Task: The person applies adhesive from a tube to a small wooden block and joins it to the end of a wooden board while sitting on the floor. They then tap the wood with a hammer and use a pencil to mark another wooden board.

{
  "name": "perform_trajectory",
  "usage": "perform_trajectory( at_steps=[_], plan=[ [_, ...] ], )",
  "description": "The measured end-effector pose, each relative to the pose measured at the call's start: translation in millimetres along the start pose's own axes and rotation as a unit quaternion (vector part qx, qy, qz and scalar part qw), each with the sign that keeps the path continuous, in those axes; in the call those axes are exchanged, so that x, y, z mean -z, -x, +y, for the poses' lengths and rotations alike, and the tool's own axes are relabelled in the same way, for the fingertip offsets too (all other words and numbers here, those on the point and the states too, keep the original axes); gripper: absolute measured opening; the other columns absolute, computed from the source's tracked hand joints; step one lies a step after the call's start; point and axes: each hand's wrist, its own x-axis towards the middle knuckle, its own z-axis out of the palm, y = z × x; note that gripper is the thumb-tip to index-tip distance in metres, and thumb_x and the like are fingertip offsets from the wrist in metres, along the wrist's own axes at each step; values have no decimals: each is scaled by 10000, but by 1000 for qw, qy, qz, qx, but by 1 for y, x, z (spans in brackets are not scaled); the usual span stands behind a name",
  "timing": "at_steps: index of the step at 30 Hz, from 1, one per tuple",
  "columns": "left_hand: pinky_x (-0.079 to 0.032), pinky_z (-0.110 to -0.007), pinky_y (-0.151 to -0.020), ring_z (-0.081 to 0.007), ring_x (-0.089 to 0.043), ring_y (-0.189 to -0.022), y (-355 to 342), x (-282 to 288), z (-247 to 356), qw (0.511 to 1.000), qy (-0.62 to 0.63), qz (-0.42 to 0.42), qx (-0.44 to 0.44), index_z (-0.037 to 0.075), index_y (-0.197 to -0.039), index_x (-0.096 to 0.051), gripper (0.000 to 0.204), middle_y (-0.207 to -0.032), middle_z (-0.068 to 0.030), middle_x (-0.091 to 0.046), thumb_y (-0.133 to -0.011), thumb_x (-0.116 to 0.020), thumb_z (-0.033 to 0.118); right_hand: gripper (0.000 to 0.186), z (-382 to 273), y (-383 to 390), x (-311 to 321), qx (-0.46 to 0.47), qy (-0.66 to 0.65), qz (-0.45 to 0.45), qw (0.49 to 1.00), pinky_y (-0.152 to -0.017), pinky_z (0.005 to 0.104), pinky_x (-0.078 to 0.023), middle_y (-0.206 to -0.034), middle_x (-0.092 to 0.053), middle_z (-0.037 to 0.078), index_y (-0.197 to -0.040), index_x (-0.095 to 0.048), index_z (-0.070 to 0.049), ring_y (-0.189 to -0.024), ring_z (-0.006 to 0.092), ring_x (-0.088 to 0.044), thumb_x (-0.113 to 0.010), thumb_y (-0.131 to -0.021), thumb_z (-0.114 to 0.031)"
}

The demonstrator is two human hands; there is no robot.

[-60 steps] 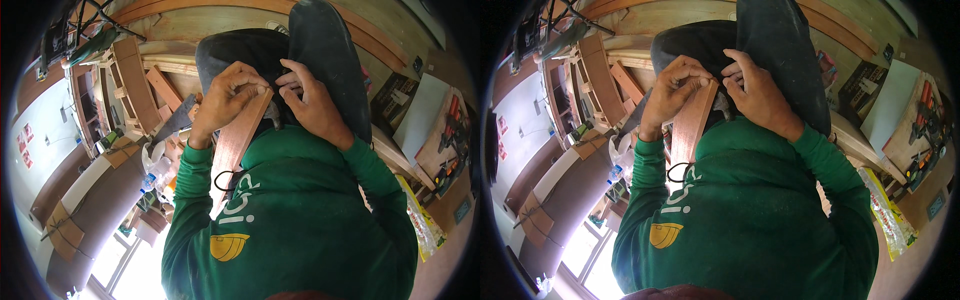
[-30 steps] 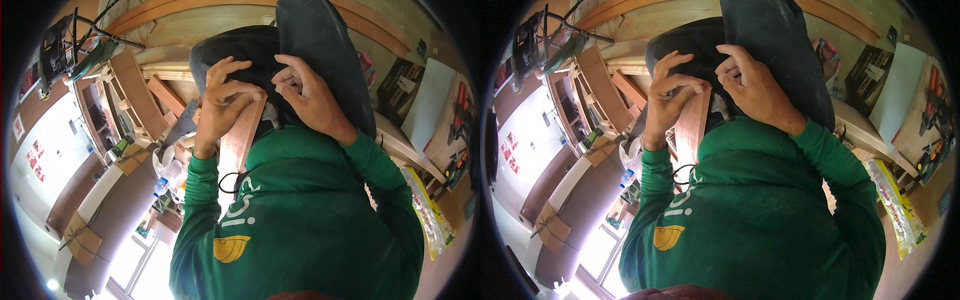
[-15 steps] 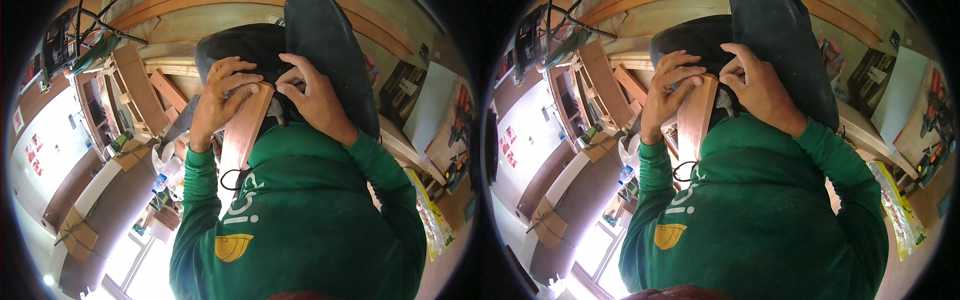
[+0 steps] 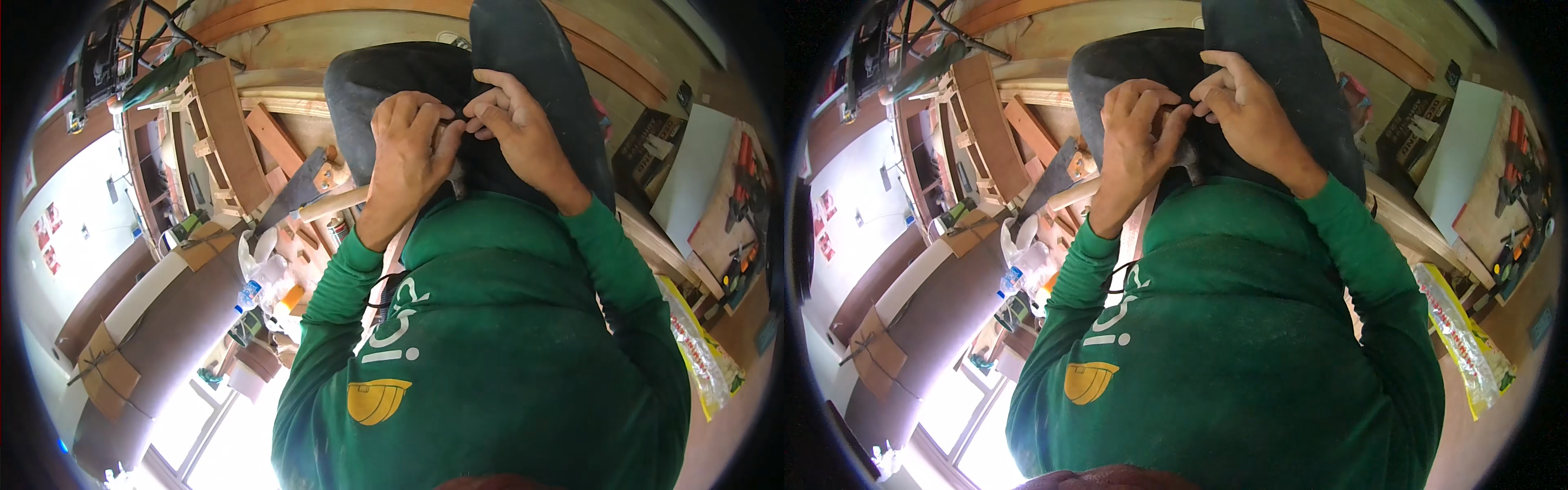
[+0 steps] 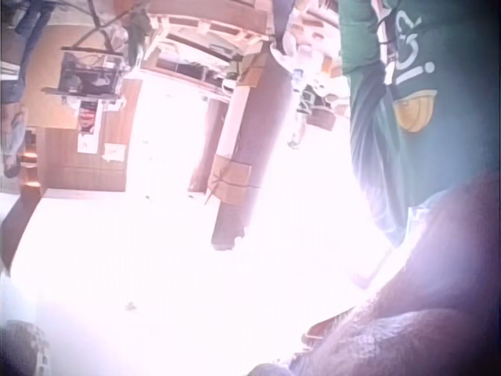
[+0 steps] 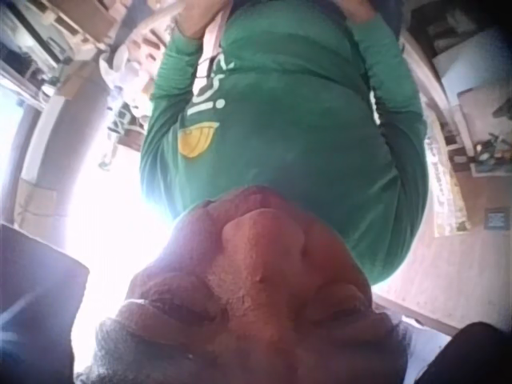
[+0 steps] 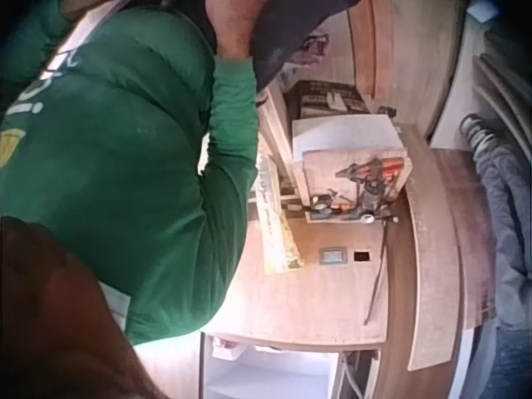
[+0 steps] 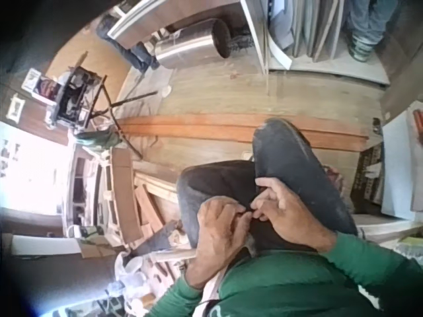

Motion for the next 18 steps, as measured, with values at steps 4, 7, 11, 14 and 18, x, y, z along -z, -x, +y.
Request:
perform_trajectory(
  at_steps=[4, 7, 11, 14, 18],
  plan=[
    [-439, -499, -1131, -388, -594, -1285, 6, 9, -2, 1000, -1, -15, -18, 46, -1167, -756, 221, -1307, -179, -669, -984, -781, 169, 478, 2, 5, 1, 9, -11, 3, 1000, -865, 340, -623, -1121, -747, 157, -1533, -491, 69, -950, 208, -753, -569, -1090, -92],
    [-430, -501, -1173, -403, -578, -1341, 10, 23, -3, 999, 3, -34, -4, 35, -1227, -749, 248, -1379, -193, -656, -1023, -749, 175, 484, 6, 13, 1, 26, 34, -5, 999, -886, 374, -622, -1102, -771, 193, -1526, -480, 77, -960, 239, -765, -570, -1077, -81],
    [-458, -503, -1166, -415, -562, -1379, 21, 37, -21, 998, 16, -54, 22, 44, -1356, -728, 313, -1441, -194, -635, -1072, -704, 173, 478, -1, 26, -6, 49, 102, -12, 993, -907, 421, -619, -1104, -789, 240, -1508, -473, 83, -974, 320, -782, -567, -1065, -69],
    [-450, -490, -1194, -400, -551, -1410, 16, 46, -21, 997, -44, -58, -19, 60, -1376, -733, 339, -1452, -188, -641, -1058, -719, 176, 489, 6, 28, -9, 71, 123, 2, 990, -902, 441, -620, -1107, -793, 245, -1509, -471, 70, -965, 364, -785, -584, -1049, -54],
    [-472, -493, -1174, -401, -594, -1359, -4, 53, -21, 988, -54, -89, -116, 54, -1311, -767, 302, -1358, -158, -710, -1028, -739, 155, 525, 3, 34, -10, 131, 172, 30, 976, -877, 461, -621, -1079, -797, 216, -1524, -472, 38, -939, 406, -778, -633, -1032, -47]
  ],
)
